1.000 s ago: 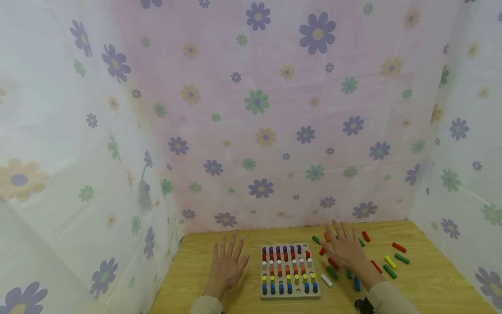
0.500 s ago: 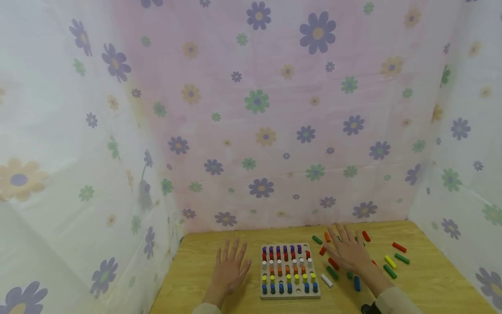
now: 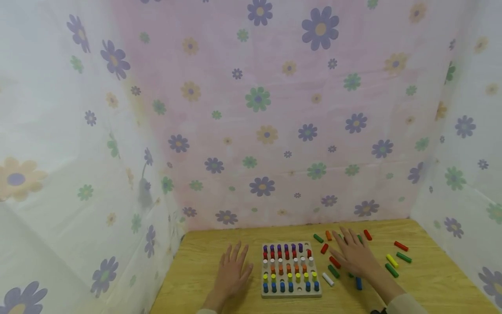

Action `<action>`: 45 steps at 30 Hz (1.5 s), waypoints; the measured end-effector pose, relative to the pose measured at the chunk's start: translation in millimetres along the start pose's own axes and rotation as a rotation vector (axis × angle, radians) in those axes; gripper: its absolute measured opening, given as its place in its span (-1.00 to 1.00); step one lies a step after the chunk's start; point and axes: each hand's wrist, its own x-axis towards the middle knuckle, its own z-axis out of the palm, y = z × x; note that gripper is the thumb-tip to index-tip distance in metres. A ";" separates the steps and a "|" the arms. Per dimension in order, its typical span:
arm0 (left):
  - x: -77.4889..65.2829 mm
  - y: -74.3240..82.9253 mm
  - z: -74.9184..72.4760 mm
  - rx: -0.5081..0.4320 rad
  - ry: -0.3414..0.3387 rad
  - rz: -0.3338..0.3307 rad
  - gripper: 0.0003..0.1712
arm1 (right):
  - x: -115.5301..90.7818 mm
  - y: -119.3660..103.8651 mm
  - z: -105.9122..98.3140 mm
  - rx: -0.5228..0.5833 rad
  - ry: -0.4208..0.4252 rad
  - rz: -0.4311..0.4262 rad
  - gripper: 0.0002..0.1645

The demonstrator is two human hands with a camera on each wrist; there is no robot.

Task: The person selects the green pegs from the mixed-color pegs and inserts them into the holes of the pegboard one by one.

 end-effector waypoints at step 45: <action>-7.8 28.4 42.3 -0.284 -0.114 -0.075 -0.47 | -44.0 30.7 -16.6 0.058 0.070 0.031 -0.34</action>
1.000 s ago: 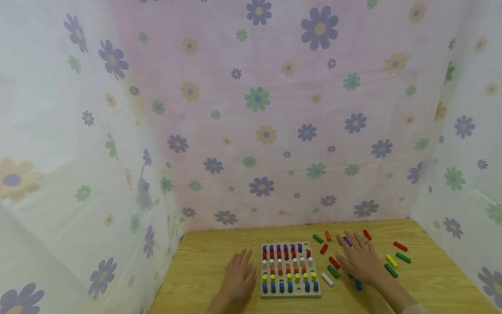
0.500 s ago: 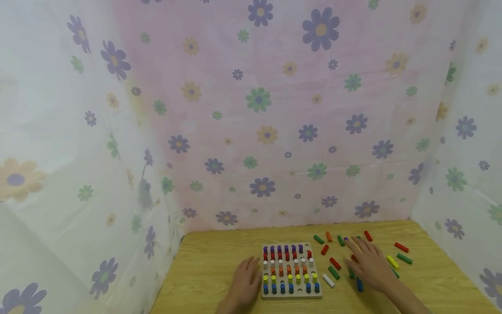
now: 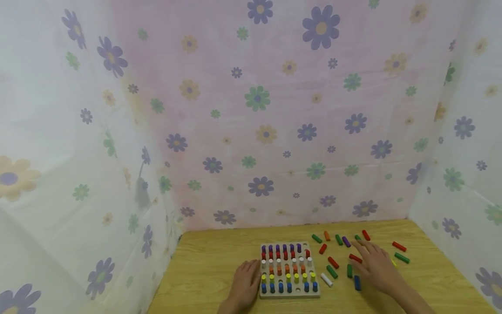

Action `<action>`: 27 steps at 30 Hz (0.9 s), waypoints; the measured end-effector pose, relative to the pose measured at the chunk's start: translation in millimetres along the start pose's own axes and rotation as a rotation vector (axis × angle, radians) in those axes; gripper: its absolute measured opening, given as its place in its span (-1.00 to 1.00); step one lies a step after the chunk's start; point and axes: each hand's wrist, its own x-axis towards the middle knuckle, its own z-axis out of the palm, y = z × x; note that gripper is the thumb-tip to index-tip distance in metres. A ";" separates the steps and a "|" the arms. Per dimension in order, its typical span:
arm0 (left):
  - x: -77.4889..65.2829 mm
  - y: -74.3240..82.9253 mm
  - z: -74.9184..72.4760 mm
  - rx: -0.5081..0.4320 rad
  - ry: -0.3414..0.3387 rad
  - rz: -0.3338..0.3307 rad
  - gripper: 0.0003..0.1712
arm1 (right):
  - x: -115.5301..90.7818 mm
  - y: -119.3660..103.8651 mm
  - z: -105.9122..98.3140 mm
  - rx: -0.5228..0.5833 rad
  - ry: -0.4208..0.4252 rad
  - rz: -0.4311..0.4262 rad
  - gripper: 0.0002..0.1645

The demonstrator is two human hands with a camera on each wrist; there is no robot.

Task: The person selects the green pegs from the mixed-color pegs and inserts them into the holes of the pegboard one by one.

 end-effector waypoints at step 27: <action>-0.8 -3.3 8.5 0.116 -0.064 -0.026 -0.41 | -23.8 51.8 -20.0 0.141 0.009 0.160 -0.34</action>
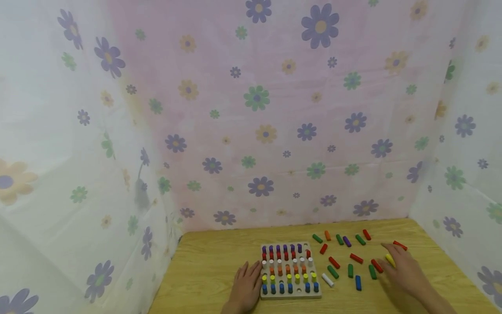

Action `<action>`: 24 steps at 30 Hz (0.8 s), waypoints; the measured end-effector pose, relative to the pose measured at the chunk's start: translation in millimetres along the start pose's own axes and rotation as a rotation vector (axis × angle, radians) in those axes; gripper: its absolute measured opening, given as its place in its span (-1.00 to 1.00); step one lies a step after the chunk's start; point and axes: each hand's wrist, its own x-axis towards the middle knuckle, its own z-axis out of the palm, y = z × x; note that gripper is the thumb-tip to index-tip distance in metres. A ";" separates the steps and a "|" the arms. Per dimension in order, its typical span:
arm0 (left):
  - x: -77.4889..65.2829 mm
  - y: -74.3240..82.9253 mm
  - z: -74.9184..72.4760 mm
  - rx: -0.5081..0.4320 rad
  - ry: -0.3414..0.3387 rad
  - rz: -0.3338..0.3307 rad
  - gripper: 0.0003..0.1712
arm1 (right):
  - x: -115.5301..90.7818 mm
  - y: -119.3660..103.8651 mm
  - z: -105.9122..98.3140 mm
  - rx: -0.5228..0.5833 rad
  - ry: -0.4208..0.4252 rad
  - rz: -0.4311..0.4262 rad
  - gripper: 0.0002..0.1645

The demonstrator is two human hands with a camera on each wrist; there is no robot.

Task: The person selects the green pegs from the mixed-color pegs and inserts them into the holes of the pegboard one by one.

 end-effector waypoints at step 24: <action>-2.8 -3.3 2.8 0.022 -0.020 0.001 -0.34 | -8.5 72.6 -19.6 0.069 -0.114 0.228 -0.29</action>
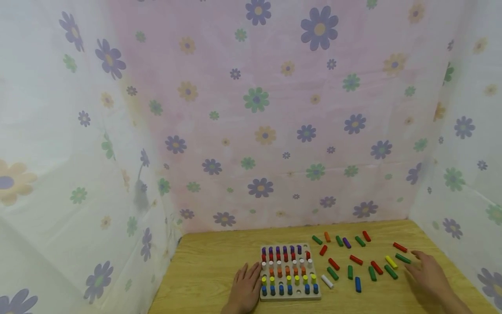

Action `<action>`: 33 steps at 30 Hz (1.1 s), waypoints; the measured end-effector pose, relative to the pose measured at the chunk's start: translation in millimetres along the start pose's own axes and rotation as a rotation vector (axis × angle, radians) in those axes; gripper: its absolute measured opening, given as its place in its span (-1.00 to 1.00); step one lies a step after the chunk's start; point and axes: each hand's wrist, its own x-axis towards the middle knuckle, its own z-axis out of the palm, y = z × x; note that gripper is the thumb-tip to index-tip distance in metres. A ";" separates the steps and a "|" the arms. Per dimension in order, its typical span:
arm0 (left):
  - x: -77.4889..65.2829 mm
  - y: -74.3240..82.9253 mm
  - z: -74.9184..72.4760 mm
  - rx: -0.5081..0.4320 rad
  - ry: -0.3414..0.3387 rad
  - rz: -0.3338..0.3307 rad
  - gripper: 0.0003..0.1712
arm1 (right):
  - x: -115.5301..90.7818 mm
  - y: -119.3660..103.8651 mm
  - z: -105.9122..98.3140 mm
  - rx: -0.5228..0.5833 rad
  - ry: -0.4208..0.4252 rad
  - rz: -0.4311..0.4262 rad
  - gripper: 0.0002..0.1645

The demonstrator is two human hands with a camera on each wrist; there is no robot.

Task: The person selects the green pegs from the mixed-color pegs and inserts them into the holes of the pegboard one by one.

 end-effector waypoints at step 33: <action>-0.8 7.7 -10.0 0.012 -0.009 -0.006 -0.38 | 14.6 15.2 11.2 0.020 -0.009 0.116 -0.43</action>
